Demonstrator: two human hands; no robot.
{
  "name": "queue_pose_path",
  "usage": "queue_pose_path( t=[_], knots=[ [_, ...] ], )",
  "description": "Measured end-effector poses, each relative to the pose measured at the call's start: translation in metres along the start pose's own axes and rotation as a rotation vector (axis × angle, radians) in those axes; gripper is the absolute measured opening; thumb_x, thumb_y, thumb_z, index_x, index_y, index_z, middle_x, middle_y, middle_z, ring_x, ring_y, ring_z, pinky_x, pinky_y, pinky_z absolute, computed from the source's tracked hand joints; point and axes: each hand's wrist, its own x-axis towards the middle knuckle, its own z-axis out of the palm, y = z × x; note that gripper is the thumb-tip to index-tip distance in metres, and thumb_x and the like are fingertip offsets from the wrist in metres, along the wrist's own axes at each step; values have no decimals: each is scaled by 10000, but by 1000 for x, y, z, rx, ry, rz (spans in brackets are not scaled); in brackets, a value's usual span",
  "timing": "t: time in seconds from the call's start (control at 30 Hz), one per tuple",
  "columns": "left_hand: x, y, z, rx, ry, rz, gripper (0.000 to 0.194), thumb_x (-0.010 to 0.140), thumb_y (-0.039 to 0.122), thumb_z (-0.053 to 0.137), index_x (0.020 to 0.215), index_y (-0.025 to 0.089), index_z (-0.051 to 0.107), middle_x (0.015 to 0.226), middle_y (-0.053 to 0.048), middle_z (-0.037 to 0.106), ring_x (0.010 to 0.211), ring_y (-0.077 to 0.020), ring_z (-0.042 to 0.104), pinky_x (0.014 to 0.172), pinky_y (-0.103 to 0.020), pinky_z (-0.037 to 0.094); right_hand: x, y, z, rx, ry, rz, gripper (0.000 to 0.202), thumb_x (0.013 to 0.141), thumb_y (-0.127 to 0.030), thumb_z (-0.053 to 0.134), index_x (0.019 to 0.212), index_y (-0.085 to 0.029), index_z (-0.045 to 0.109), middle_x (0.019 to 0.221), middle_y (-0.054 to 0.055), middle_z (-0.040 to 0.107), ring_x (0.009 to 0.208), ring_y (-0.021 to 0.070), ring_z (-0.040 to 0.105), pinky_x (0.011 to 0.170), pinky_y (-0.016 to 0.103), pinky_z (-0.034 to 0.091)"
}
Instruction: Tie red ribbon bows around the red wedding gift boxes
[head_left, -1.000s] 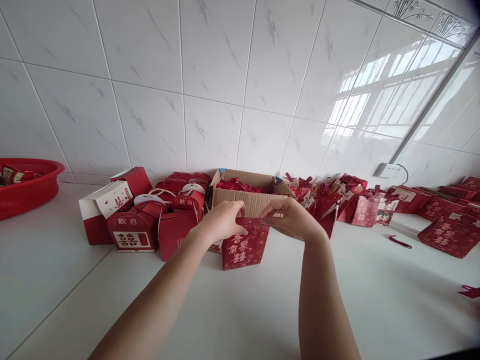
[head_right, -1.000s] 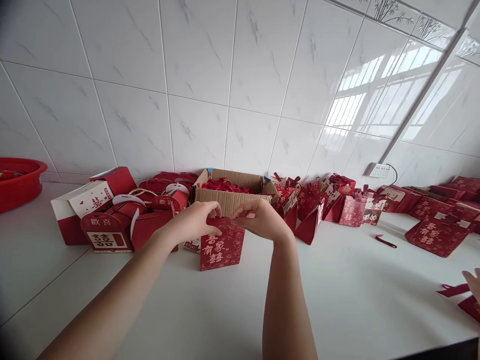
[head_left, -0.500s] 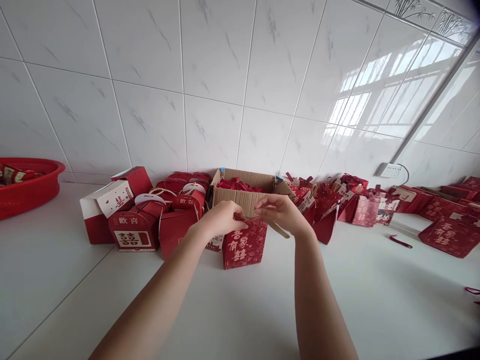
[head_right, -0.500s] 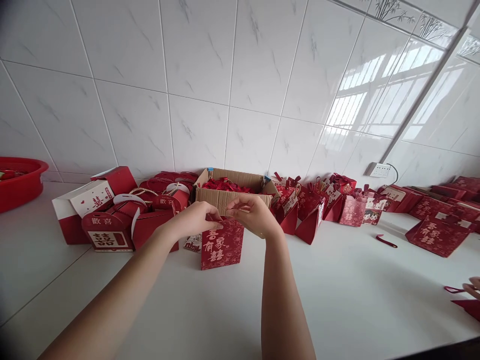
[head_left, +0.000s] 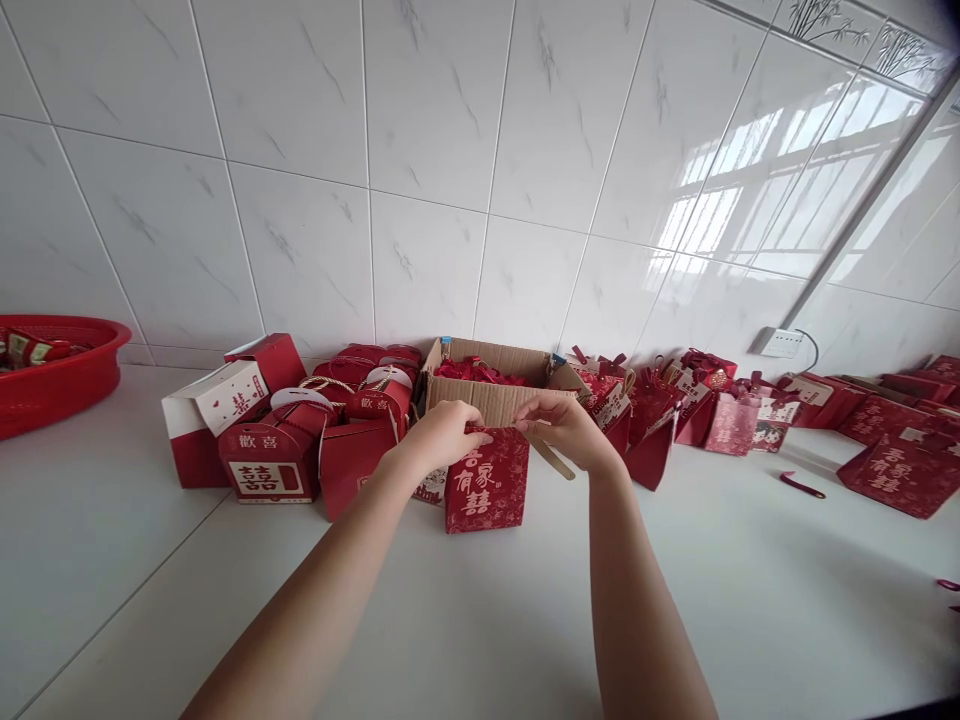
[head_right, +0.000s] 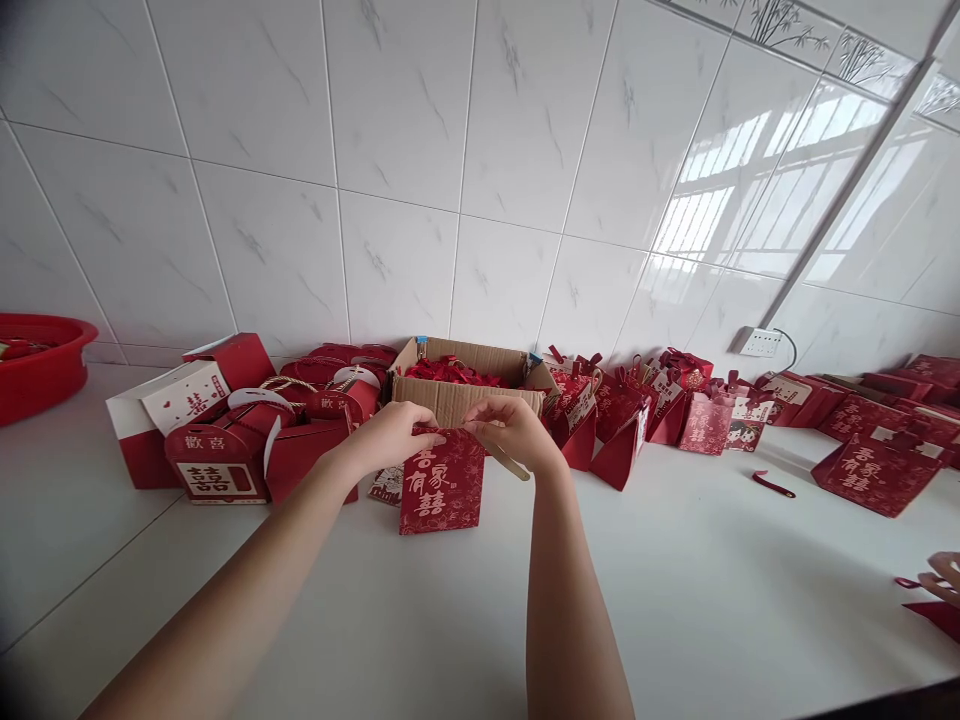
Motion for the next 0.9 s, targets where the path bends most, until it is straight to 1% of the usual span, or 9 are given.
queue_pose_path(
  t=[0.13,0.3,0.43,0.63,0.7,0.77,0.8,0.83,0.9],
  knots=[
    [0,3,-1,44,47,37,293,809,428,521,693,183,635,664,-44,636,584,-179,553,505,-269,343,0,-3,4,-85,23,14,138,730,-342,703,769,-210,703,852,29,628,825,170,591,778,336,488],
    [-6,13,-10,13,134,90,314,835,442,507,722,188,652,631,-23,611,574,-162,524,504,-262,327,2,-5,9,-99,23,-66,101,724,-334,732,779,-250,745,1134,61,539,1109,215,524,889,356,470],
    [-15,23,-21,-73,183,177,322,863,442,496,724,190,641,655,-6,614,599,-148,515,556,-262,360,0,-14,8,-37,60,-179,67,741,-330,734,757,-267,750,1102,57,560,1172,220,494,957,366,441],
    [-24,36,-27,-124,194,259,243,856,374,544,764,182,662,769,-23,659,718,-168,571,663,-274,429,-7,-34,8,11,144,-275,69,735,-318,742,759,-254,729,1060,55,589,1109,216,548,923,365,476],
    [-25,39,-26,-132,207,280,231,853,378,558,777,184,659,796,-28,668,763,-181,588,698,-282,446,-9,-39,8,8,169,-305,144,737,-321,739,858,-253,699,1047,53,611,1075,216,568,920,374,479],
    [-25,39,-26,-146,231,310,219,867,369,543,802,190,651,830,-30,670,802,-183,598,731,-284,454,-11,-42,7,15,178,-255,296,744,-341,728,1010,-254,635,1039,50,632,1015,207,591,881,365,494],
    [-25,39,-26,-148,243,325,212,878,357,527,816,192,644,850,-31,668,816,-182,599,742,-285,455,-11,-42,7,20,175,-205,331,746,-359,720,1036,-246,608,1005,46,642,957,198,605,828,345,509],
    [-25,39,-25,-142,252,333,209,889,348,510,827,193,636,867,-32,663,822,-180,599,746,-285,455,-11,-43,8,29,170,-151,326,747,-380,713,1013,-231,598,939,37,648,879,186,613,754,316,517],
    [-24,39,-23,-105,262,327,201,885,365,512,852,193,612,886,-35,647,811,-181,594,732,-292,456,-10,-42,10,39,192,-80,273,735,-417,707,846,-199,586,762,7,617,709,153,587,603,260,485]
  ],
)
